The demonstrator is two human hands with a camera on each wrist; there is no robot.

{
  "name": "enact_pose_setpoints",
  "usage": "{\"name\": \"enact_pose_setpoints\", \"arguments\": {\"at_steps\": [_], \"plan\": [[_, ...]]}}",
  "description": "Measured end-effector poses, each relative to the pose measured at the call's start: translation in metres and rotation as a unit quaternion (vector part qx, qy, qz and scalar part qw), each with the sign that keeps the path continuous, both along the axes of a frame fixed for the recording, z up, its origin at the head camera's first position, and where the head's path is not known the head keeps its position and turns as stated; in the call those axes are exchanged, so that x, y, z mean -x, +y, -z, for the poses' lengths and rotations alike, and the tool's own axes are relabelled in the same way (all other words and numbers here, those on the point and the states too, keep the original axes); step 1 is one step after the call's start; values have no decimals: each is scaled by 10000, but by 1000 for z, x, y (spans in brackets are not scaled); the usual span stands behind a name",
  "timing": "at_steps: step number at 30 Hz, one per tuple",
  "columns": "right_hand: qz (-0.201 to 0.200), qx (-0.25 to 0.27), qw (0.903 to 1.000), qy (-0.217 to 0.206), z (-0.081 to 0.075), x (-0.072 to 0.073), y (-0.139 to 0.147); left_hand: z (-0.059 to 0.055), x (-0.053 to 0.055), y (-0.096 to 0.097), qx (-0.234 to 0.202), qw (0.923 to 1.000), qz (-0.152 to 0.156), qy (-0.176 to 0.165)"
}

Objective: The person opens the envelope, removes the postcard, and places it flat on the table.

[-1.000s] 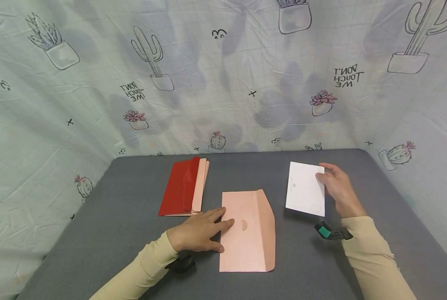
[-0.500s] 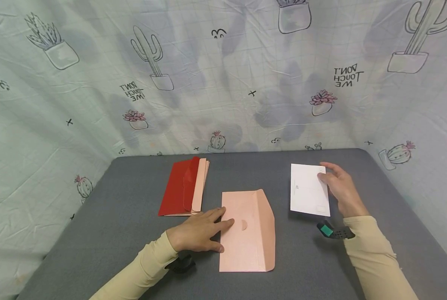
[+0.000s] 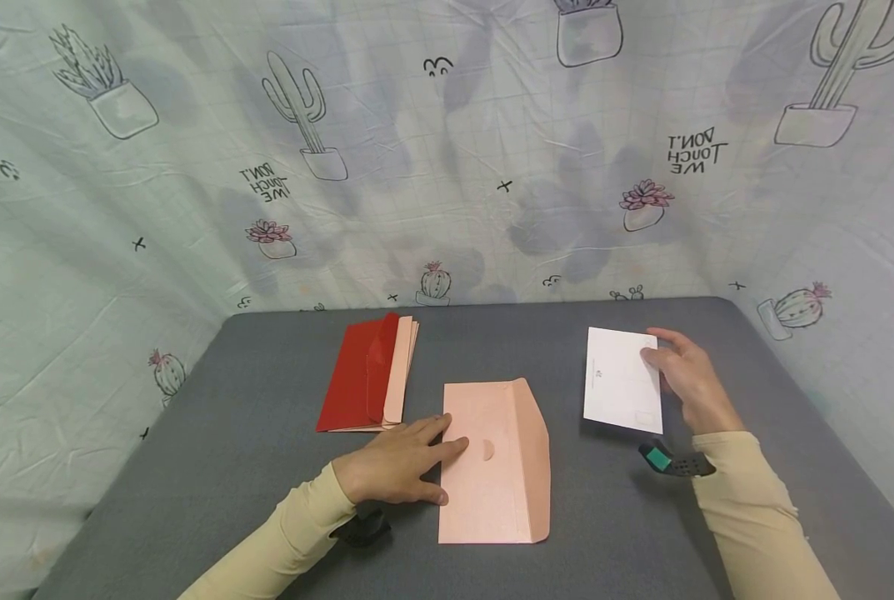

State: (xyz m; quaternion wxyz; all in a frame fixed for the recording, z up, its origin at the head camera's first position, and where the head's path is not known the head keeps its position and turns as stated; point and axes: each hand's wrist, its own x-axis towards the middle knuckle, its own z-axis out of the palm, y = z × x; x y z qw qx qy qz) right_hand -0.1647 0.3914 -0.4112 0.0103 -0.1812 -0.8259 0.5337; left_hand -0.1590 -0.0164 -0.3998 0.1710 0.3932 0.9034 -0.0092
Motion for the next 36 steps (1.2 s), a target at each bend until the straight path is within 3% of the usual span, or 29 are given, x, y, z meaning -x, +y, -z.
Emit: {"name": "enact_pose_setpoints", "arguments": {"at_steps": [15,27,36], "plan": [[-439,-99,9984,-334,-1,-1,9,0,0,1,19,9999,75,82],[-492,-486,9968,-409,-2,-1,9,-2,-1,-1,1,10000,81,56],[-341,-696,9969,-151,4,1,8,-2,-1,-1,-12,9999,112,87]]}}
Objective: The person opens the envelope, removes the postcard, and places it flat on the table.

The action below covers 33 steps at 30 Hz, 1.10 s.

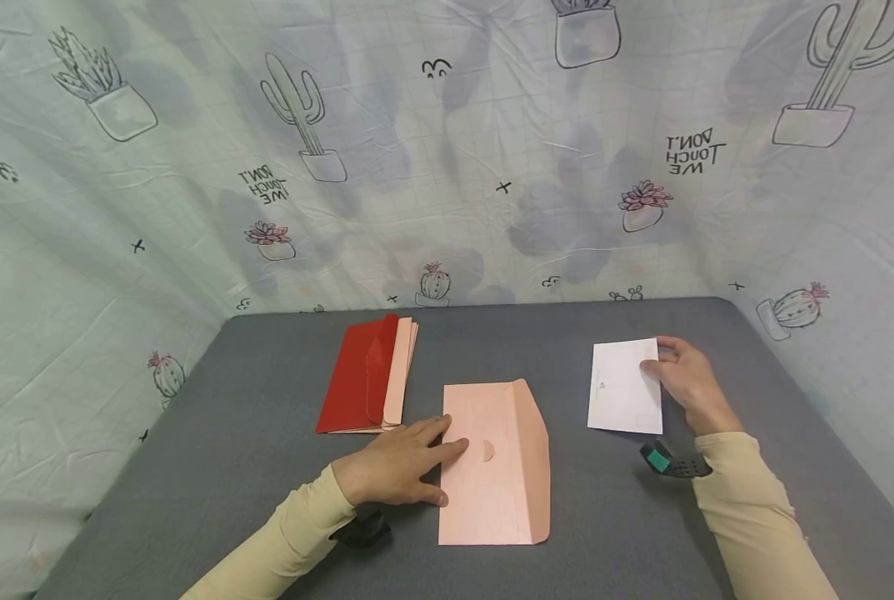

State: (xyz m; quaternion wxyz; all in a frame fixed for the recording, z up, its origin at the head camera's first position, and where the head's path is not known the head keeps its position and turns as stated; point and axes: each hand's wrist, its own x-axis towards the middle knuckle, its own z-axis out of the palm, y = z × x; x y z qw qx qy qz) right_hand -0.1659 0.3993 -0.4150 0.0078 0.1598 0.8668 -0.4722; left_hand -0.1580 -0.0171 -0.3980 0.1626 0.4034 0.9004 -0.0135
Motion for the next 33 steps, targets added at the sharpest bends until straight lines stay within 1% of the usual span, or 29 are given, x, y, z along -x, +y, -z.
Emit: {"name": "enact_pose_setpoints", "arguments": {"at_steps": [6,14,19,23,27,33], "plan": [[94,-226,9996,164,7,-1,2,1,0,0,-4,10000,-21,-14],[186,-495,9985,131,12,-2,6,2,0,0,-15,10000,10,45],[177,-769,9967,164,15,-2,8,2,0,0,0,10000,-8,-9],[116,-1025,9946,61,15,-1,9,2,1,1,-5,10000,-35,-50],[-37,-1241,9922,-101,13,-1,10,3,1,1,-16,9999,-81,-83],[-131,-1361,9903,-245,10,-2,9,3,2,1,-18,9998,-106,-140]]}}
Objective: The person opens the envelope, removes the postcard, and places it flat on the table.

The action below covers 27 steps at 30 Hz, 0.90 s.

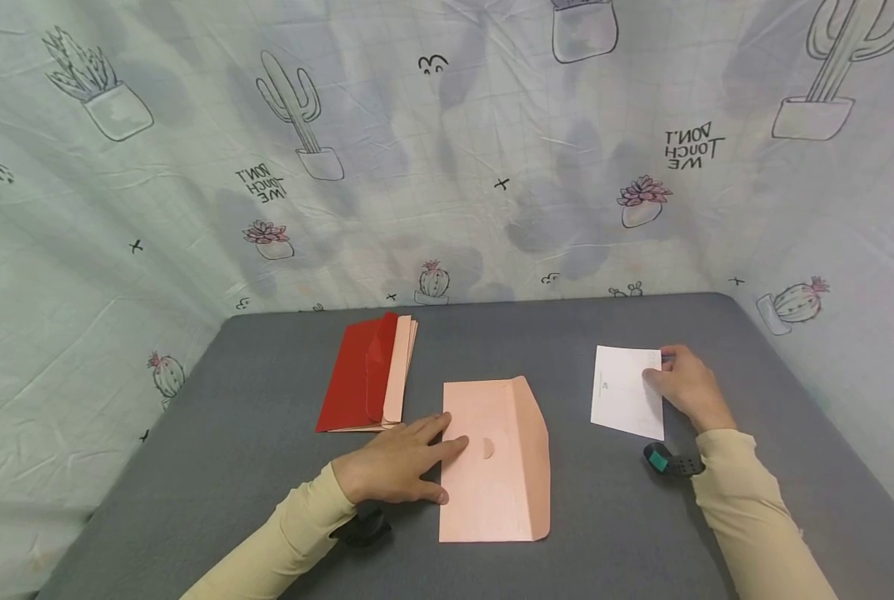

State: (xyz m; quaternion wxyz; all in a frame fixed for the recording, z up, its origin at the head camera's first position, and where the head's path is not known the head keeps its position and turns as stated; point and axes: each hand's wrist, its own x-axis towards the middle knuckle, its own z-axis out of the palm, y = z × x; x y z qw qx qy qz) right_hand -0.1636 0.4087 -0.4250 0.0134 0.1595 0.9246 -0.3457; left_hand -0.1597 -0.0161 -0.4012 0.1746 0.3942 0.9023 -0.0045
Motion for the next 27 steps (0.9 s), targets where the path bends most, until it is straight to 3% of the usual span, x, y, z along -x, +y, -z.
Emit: {"name": "enact_pose_setpoints", "arguments": {"at_steps": [14,27], "plan": [[-90,-436,9990,-65,2,0,0,-1,0,0,-16,10000,9,-22],[-91,-526,9981,-311,0,-3,0,-1,0,-1,-16,10000,-27,-58]]}}
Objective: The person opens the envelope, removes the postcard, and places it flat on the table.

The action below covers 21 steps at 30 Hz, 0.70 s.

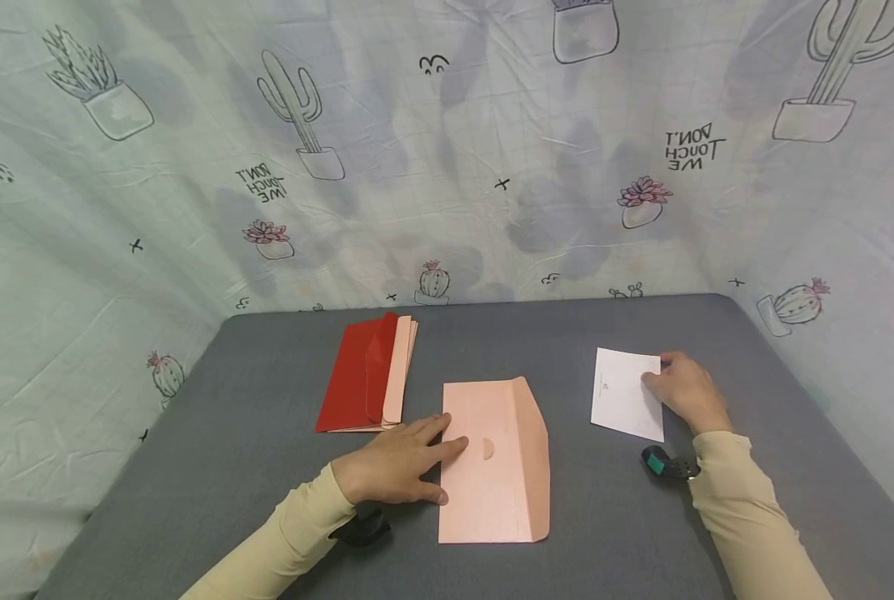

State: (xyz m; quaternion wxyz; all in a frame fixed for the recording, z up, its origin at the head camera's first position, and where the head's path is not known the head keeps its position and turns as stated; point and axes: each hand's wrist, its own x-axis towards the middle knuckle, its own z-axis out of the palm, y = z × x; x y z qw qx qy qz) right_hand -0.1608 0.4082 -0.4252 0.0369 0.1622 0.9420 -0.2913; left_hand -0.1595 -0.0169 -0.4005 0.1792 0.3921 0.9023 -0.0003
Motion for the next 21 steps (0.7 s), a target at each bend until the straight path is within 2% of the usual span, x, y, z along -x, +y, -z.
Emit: {"name": "enact_pose_setpoints", "arguments": {"at_steps": [14,21], "plan": [[44,-4,10000,-71,0,1,0,-3,-1,0,-23,10000,6,19],[106,182,9998,-50,1,1,0,-3,-1,0,-14,10000,28,44]]}}
